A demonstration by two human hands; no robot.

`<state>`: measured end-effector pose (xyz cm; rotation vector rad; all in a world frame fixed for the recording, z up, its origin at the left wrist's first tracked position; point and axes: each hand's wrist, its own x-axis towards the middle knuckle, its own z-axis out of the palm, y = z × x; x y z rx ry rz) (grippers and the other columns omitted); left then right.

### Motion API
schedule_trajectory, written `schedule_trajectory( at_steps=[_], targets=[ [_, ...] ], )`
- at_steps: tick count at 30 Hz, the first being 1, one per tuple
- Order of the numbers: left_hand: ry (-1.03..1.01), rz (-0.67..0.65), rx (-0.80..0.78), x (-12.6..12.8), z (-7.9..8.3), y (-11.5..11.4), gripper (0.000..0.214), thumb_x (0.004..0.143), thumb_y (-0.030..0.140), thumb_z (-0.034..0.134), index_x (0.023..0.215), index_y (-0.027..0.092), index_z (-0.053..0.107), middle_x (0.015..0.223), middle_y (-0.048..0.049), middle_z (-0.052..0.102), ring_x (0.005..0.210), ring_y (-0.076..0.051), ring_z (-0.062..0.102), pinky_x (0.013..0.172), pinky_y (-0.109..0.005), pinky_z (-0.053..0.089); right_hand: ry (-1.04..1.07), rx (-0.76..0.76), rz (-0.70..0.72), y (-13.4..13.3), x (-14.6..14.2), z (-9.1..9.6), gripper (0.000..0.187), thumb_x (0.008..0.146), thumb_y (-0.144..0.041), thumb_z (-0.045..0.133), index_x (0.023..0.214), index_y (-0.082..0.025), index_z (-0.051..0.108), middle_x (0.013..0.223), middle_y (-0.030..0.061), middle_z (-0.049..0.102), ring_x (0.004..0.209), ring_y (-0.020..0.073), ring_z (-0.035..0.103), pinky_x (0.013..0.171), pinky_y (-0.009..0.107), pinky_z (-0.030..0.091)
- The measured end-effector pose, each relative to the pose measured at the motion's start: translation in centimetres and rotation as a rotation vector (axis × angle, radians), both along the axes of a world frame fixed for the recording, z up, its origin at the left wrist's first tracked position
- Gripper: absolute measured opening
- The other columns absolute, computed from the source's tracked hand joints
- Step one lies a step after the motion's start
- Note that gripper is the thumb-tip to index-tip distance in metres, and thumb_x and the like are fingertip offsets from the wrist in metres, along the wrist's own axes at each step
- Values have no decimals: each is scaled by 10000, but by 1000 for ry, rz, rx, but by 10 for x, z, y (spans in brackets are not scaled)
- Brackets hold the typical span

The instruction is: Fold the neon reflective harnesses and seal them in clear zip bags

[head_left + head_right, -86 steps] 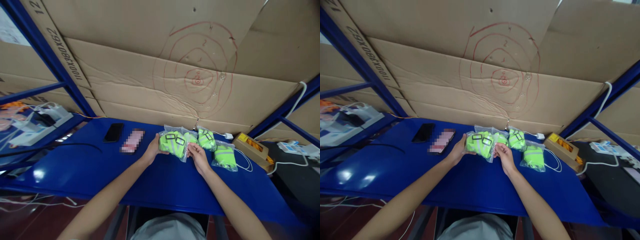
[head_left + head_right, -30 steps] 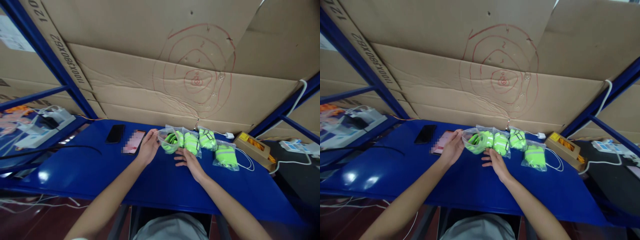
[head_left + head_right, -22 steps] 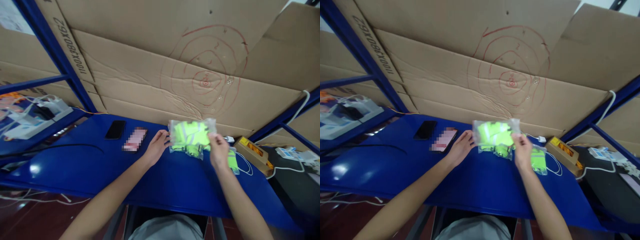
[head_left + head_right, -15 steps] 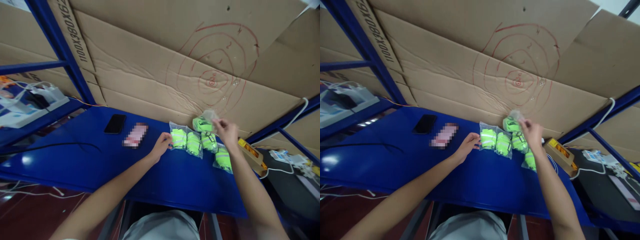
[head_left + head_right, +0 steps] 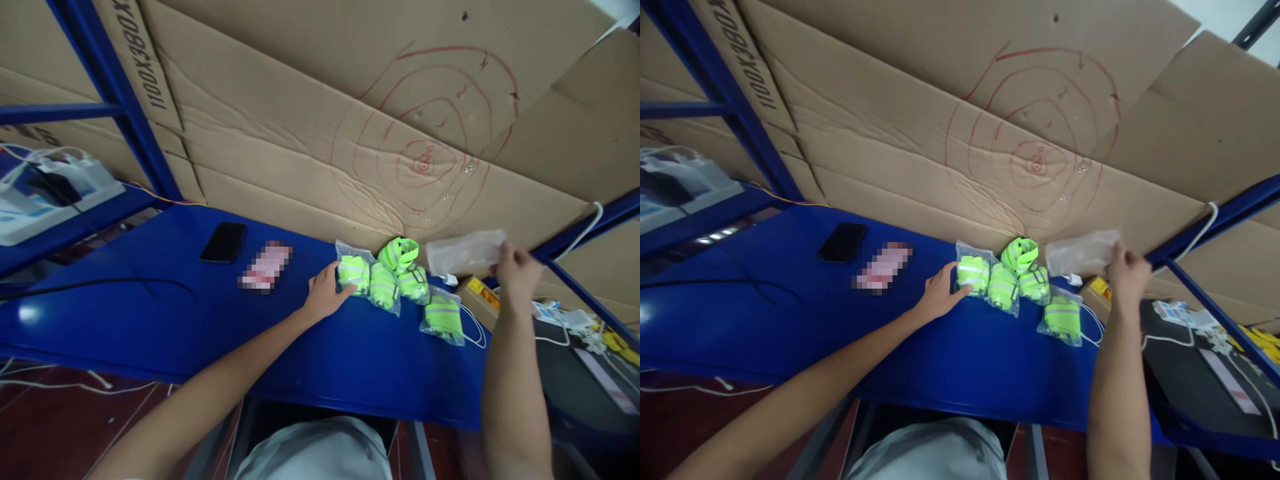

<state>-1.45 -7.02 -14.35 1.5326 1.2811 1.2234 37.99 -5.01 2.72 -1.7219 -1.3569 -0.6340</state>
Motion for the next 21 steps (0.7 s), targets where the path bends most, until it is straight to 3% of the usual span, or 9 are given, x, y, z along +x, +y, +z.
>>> schedule_trajectory(
  at_steps=[2, 4, 6, 9, 11, 14, 17, 19, 21],
  targets=[
    [-3, -21, 4, 3, -4, 6, 754, 686, 281, 863, 1338, 234, 486, 1371, -154, 583, 1399, -424, 434, 1173, -662, 204, 2, -4, -59, -9, -7, -36, 629, 927, -663, 501, 858, -67, 692, 762, 261, 662, 750, 319, 633, 675, 429, 413],
    [-43, -48, 16, 3, -7, 14, 800, 657, 163, 836, 1357, 240, 458, 1282, -131, 629, 1290, -367, 551, 1122, -593, 345, -19, 66, -104, -20, -29, -72, 668, 956, -610, 468, 1186, -6, 638, 1159, 387, 615, 1084, 435, 604, 845, 545, 427],
    [-98, -72, 46, -1, -9, 21, 793, 653, 77, 764, 1357, 235, 434, 1267, -118, 628, 1158, -279, 633, 1011, -455, 481, -66, 65, -26, -30, -59, -104, 595, 988, -530, 440, 1310, -54, 593, 1293, 317, 595, 1248, 415, 548, 982, 555, 415],
    [-142, -111, 115, -17, -7, 27, 718, 653, 33, 694, 1302, 220, 449, 1278, -114, 620, 1103, -211, 651, 909, -322, 522, -160, -124, 334, -40, -102, -135, 504, 995, -466, 495, 1354, -123, 586, 1291, 210, 651, 1237, 348, 585, 1054, 504, 433],
    [-137, -137, 161, -27, 0, 27, 650, 692, 37, 659, 1283, 214, 453, 1191, -94, 657, 1081, -197, 659, 909, -308, 514, -116, -222, 510, -44, -123, -143, 446, 1014, -433, 484, 1330, -141, 603, 1245, 179, 680, 1177, 315, 620, 1037, 483, 465],
    [-86, -204, 225, -32, 11, 21, 500, 756, 51, 595, 1225, 203, 509, 1018, -52, 696, 972, -181, 678, 896, -316, 510, 116, -241, 668, -52, -141, -145, 409, 1022, -411, 487, 1327, -164, 601, 1224, 152, 689, 1085, 270, 656, 993, 444, 508],
    [6, -255, 294, -26, 21, 7, 382, 742, 29, 552, 1073, 203, 628, 1032, -50, 703, 1003, -202, 663, 952, -357, 493, 332, -313, 874, -69, -157, -144, 349, 1009, -399, 526, 1279, -209, 641, 1186, 110, 712, 1028, 237, 684, 927, 378, 538],
    [48, -177, 345, -19, 25, -7, 416, 747, 16, 523, 1097, 209, 643, 1152, -77, 674, 1142, -236, 609, 1042, -414, 441, 397, -340, 908, -79, -168, -145, 250, 982, -402, 583, 1095, -216, 707, 1047, 84, 740, 947, 229, 695, 871, 349, 543],
    [65, -42, 399, -11, 29, -22, 380, 805, 49, 523, 1143, 199, 613, 1213, -113, 628, 1212, -259, 550, 1076, -454, 402, 449, -317, 848, -86, -178, -147, 213, 969, -401, 612, 939, -208, 698, 858, 61, 723, 778, 206, 675, 752, 322, 540]
  ],
)
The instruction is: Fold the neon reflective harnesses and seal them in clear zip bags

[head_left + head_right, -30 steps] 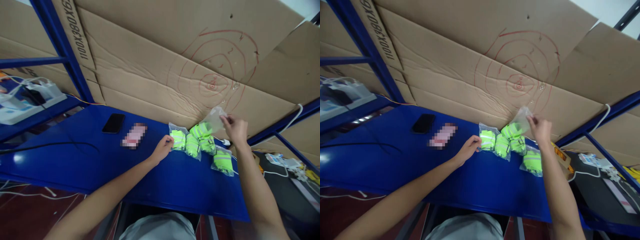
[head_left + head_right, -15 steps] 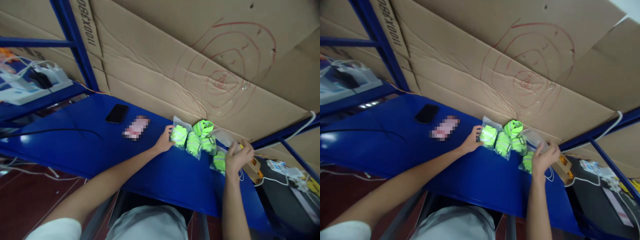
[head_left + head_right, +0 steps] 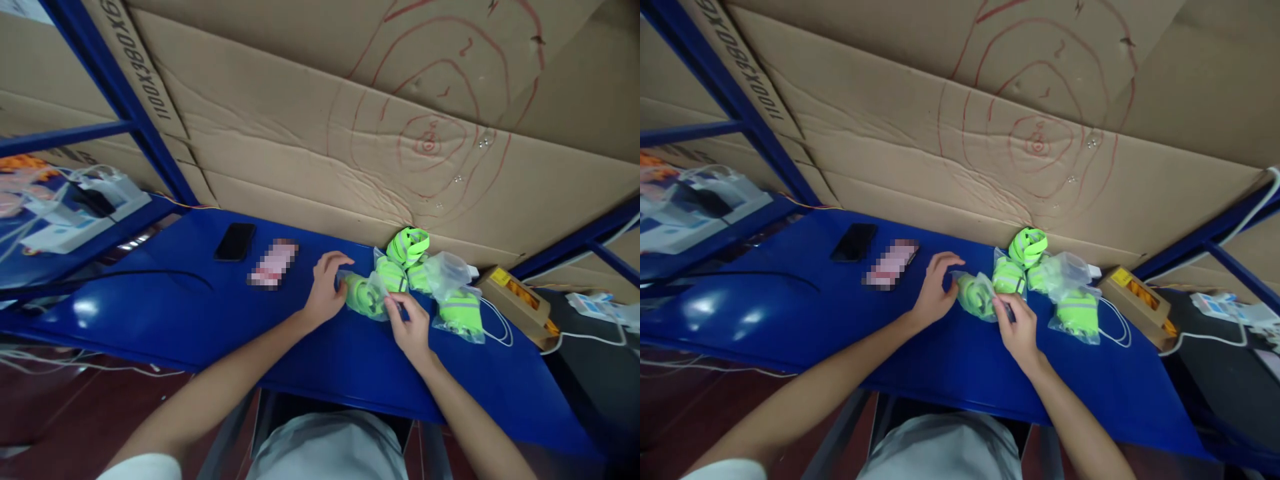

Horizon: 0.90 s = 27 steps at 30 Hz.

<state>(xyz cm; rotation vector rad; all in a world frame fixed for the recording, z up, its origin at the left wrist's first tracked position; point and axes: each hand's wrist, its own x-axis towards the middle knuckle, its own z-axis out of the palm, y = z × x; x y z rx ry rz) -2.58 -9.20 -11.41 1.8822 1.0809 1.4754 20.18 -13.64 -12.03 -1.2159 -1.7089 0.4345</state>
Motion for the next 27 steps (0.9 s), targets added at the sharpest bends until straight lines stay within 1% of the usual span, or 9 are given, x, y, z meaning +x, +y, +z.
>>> schedule_trajectory(
  at_steps=[2, 4, 7, 9, 11, 14, 18, 23, 27],
  targets=[
    [4, 43, 47, 7, 4, -14, 191, 876, 142, 560, 1052, 193, 614, 1092, -104, 639, 1080, -238, 585, 990, -410, 452, 51, -14, -56, -3, -8, -2, 220, 979, -406, 600, 924, -203, 665, 753, 38, 691, 653, 182, 638, 641, 299, 522],
    [52, -55, 52, 14, 7, -27, 62, 912, 261, 615, 913, 200, 624, 869, -46, 632, 812, -175, 595, 793, -311, 491, 95, -55, -13, -5, -12, -3, 217, 975, -416, 608, 993, -207, 663, 766, 34, 706, 654, 183, 658, 631, 294, 537],
    [151, -174, 1, 21, 9, -37, 218, 932, 397, 643, 836, 201, 639, 718, 2, 576, 625, -118, 525, 616, -245, 425, 107, -124, 158, -8, -15, 1, 250, 982, -415, 589, 1102, -221, 691, 918, 59, 752, 799, 206, 719, 734, 311, 578],
    [209, -176, -23, 23, 9, -39, 268, 925, 446, 657, 820, 200, 647, 698, 10, 557, 614, -110, 516, 606, -238, 407, 107, -172, 214, -9, -15, 3, 278, 1011, -418, 528, 1093, -225, 710, 879, 51, 747, 776, 199, 717, 712, 302, 576],
    [259, -166, -25, 23, 8, -39, 271, 916, 456, 673, 820, 204, 653, 694, 16, 553, 614, -108, 520, 610, -236, 405, 141, -235, 217, -10, -14, 5, 306, 1019, -442, 507, 1037, -222, 720, 752, 29, 715, 675, 185, 691, 636, 285, 560],
    [332, -149, -19, 22, 8, -38, 220, 931, 417, 658, 861, 209, 655, 732, 17, 573, 626, -108, 535, 616, -239, 401, 231, -293, 212, -8, -13, 4, 289, 981, -472, 581, 950, -216, 711, 646, 2, 676, 551, 165, 640, 549, 272, 530],
    [399, -162, 12, 21, 9, -39, 135, 958, 309, 592, 890, 209, 652, 746, 20, 582, 638, -109, 548, 619, -245, 386, 345, -336, 260, -6, -12, 4, 244, 933, -452, 667, 894, -212, 693, 615, -13, 668, 514, 157, 634, 530, 270, 528],
    [371, -164, -27, 21, 10, -39, 202, 901, 395, 675, 848, 204, 632, 716, 31, 552, 604, -103, 513, 599, -245, 368, 422, -458, 293, -1, -9, 6, 285, 890, -468, 720, 803, -197, 705, 611, 7, 697, 507, 175, 663, 532, 286, 534],
    [309, -226, -96, 20, 11, -37, 208, 923, 373, 649, 814, 198, 623, 684, 37, 511, 597, -100, 478, 592, -238, 361, 408, -460, 287, 2, -7, 3, 301, 882, -468, 727, 771, -188, 729, 608, 10, 686, 504, 153, 630, 523, 269, 506]
  ],
)
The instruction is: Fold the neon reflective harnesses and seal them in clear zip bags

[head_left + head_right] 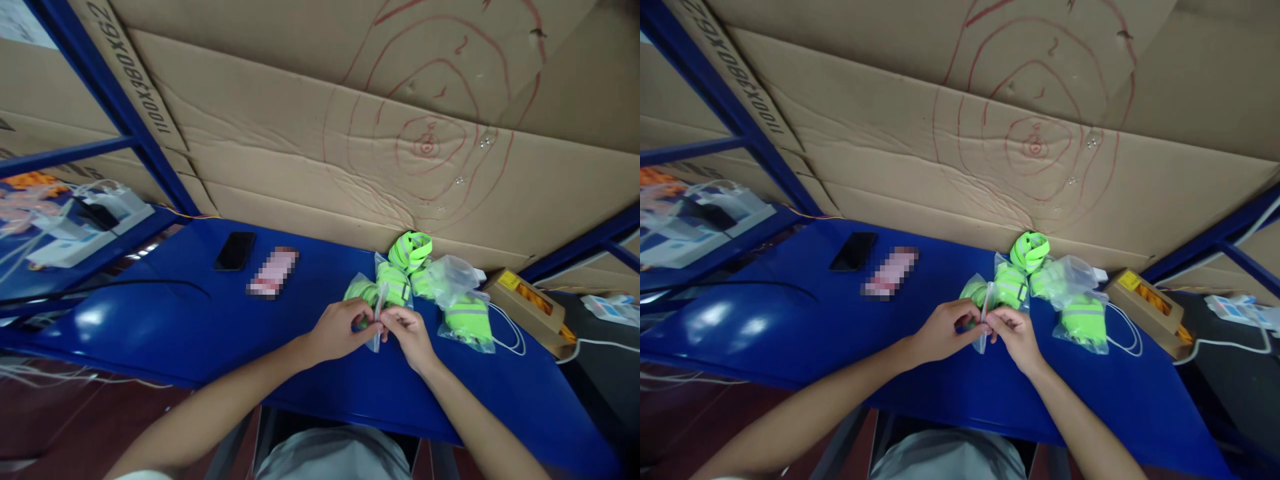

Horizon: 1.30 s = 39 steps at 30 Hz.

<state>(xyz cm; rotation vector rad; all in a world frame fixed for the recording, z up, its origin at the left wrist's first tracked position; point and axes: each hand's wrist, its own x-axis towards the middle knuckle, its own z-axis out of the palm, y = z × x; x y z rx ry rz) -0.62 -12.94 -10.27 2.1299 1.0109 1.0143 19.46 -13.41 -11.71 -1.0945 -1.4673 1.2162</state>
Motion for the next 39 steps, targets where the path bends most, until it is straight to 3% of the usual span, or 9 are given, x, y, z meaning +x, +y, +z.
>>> schedule_trajectory(
  at_steps=[10, 14, 18, 22, 26, 29, 34, 37, 39],
  targets=[
    [-175, -161, -251, -1, 2, 3, 39, 795, 196, 661, 764, 175, 649, 638, 49, 509, 577, -86, 412, 572, -220, 305, -199, 217, -44, -9, -6, -6, 190, 920, -351, 648, 805, -202, 667, 659, -13, 632, 566, 121, 577, 563, 239, 475],
    [-332, -134, -362, 4, -4, 4, 86, 706, 147, 660, 653, 163, 594, 591, 53, 491, 559, -81, 389, 552, -218, 271, -279, 283, -112, -13, -7, -6, 171, 824, -243, 694, 686, -200, 601, 643, -29, 563, 594, 103, 481, 609, 236, 410],
    [-640, -47, -504, -8, 3, 20, 119, 704, 221, 599, 630, 179, 515, 579, 44, 441, 555, -97, 381, 541, -219, 283, -231, 210, -173, -6, 1, -7, 271, 837, -317, 706, 642, -197, 562, 617, -25, 491, 595, 109, 439, 596, 239, 419],
    [-955, -61, -645, -33, 23, 40, 184, 679, 333, 504, 622, 210, 380, 605, 21, 392, 565, -132, 417, 557, -257, 378, -137, 35, -101, 6, 0, -13, 447, 985, -572, 482, 1006, -179, 695, 878, 90, 694, 681, 175, 637, 514, 273, 509],
    [-1165, -69, -715, -45, 34, 45, 279, 650, 319, 547, 601, 210, 295, 603, 11, 359, 570, -132, 429, 594, -278, 424, 3, -107, 71, 11, -18, -11, 573, 971, -658, 475, 1228, -188, 678, 1115, 156, 735, 861, 226, 731, 697, 382, 620],
    [-1247, -50, -749, -46, 31, 46, 248, 654, 300, 571, 596, 212, 346, 590, 7, 389, 558, -135, 448, 588, -283, 437, 81, 19, -63, 21, -26, 7, 482, 942, -629, 560, 1053, -185, 715, 925, 98, 742, 745, 197, 696, 680, 358, 592],
    [-1306, 58, -756, -42, 15, 57, 120, 746, 308, 597, 807, 205, 595, 800, -40, 639, 784, -191, 627, 728, -302, 507, 17, 351, -430, 55, -19, 65, 377, 778, -548, 792, 814, -199, 654, 708, -16, 617, 641, 134, 526, 643, 267, 454],
    [-1306, 193, -746, -40, 4, 65, 262, 847, 353, 554, 1039, 200, 646, 1079, -76, 700, 1000, -198, 651, 810, -284, 508, -239, 688, -614, 80, -17, 99, 359, 824, -539, 757, 803, -192, 665, 717, -4, 625, 664, 144, 520, 668, 272, 416],
    [-1280, 274, -757, -39, -4, 68, 329, 899, 389, 502, 1113, 184, 644, 1168, -102, 690, 1045, -197, 644, 810, -274, 502, -523, 793, -526, 96, -18, 116, 376, 895, -555, 674, 814, -188, 676, 716, 13, 650, 650, 150, 541, 650, 274, 392]
  ],
)
